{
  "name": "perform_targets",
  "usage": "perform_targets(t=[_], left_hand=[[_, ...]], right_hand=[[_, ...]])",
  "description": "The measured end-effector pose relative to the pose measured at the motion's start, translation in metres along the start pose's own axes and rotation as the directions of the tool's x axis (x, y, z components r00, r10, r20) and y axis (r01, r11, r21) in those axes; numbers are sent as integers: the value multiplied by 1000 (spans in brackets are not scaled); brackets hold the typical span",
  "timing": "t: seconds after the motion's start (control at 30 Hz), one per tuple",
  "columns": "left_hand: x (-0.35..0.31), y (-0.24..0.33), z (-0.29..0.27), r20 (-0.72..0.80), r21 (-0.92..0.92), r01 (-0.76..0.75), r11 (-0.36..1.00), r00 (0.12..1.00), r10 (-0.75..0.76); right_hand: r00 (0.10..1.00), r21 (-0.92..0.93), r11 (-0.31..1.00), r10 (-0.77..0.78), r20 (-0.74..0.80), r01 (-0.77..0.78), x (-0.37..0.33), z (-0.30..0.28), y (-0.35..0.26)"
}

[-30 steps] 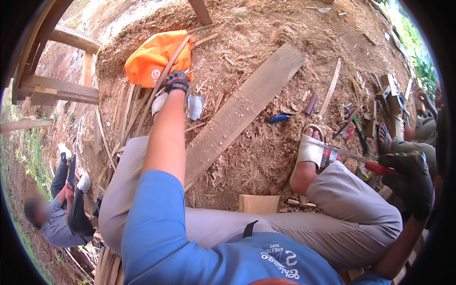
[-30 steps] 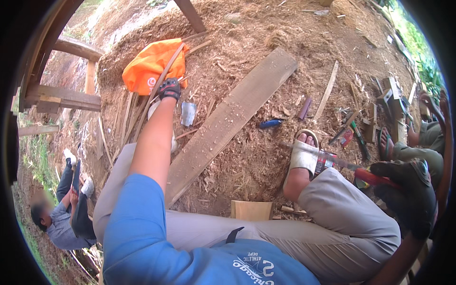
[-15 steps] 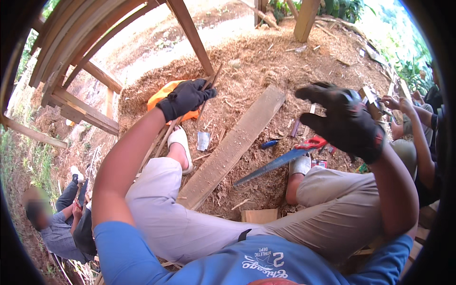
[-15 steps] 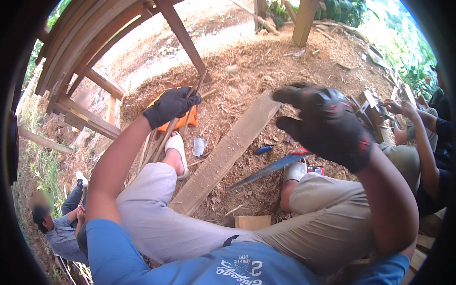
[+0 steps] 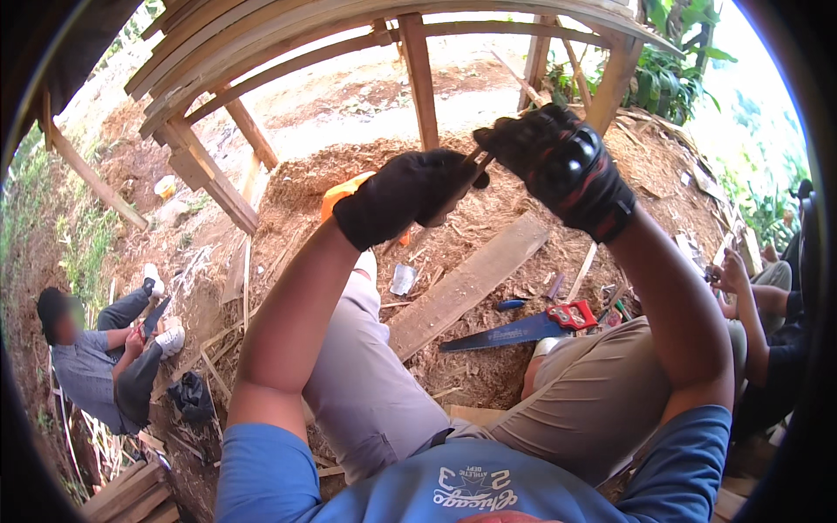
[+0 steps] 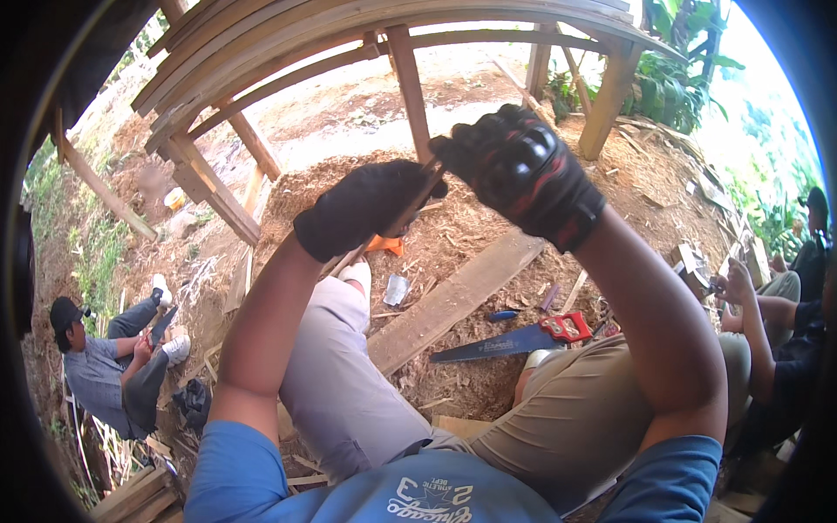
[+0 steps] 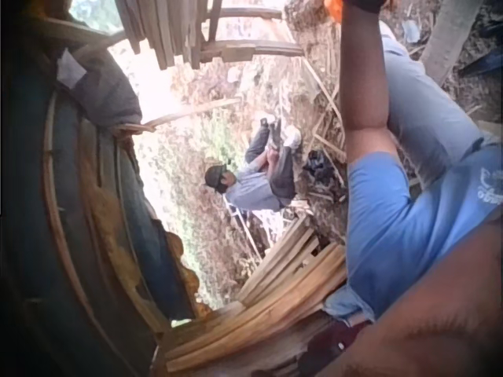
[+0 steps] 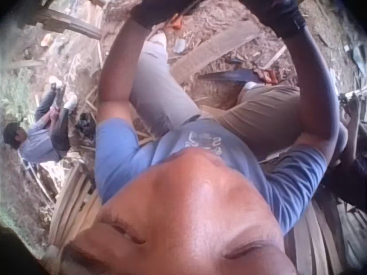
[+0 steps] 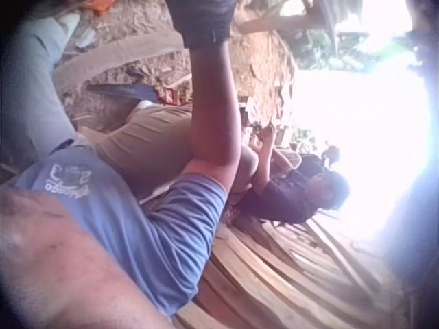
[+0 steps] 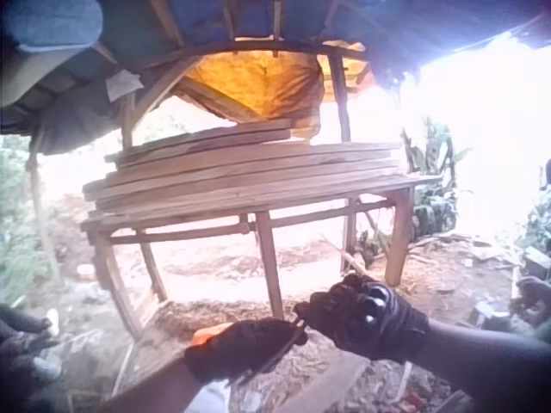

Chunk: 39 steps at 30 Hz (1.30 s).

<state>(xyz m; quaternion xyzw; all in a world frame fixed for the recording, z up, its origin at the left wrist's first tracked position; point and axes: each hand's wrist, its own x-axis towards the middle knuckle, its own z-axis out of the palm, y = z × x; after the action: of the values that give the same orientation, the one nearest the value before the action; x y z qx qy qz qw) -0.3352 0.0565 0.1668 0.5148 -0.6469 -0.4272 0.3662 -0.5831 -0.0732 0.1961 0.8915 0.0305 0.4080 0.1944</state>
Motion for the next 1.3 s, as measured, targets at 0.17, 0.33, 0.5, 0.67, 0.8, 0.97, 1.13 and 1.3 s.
perform_targets(t=[0.17, 0.33, 0.5, 0.67, 0.8, 0.97, 1.13, 1.3], left_hand=[[2, -19, -23, -34, -697, -69, 713, 997, 63], [17, -15, 1, -320, -648, -262, 716, 946, 56], [26, -7, 13, -423, -589, -292, 754, 906, 21], [38, -16, 14, -485, -502, -303, 810, 874, 26], [43, -28, 8, -497, -191, -253, 948, 858, 129], [43, -19, 11, -485, -351, -296, 888, 869, 98], [43, -16, 15, -495, -484, -317, 816, 868, 43], [43, -10, 20, -541, -422, -344, 839, 838, 71]], right_hand=[[942, 97, 947, 285, 179, -305, -30, -2, 31], [423, 544, -240, 413, 807, -804, -32, 16, 2], [377, 497, -425, 337, 863, -757, -22, 34, -22], [408, 483, -344, 269, 873, -805, -20, 40, -23], [453, 512, -253, 258, 854, -821, -19, 45, -27], [503, 552, -163, 262, 823, -818, -23, 51, -30], [516, 552, -157, 219, 828, -819, -19, 56, -34], [481, 518, -186, 210, 851, -835, -18, 57, -36]])
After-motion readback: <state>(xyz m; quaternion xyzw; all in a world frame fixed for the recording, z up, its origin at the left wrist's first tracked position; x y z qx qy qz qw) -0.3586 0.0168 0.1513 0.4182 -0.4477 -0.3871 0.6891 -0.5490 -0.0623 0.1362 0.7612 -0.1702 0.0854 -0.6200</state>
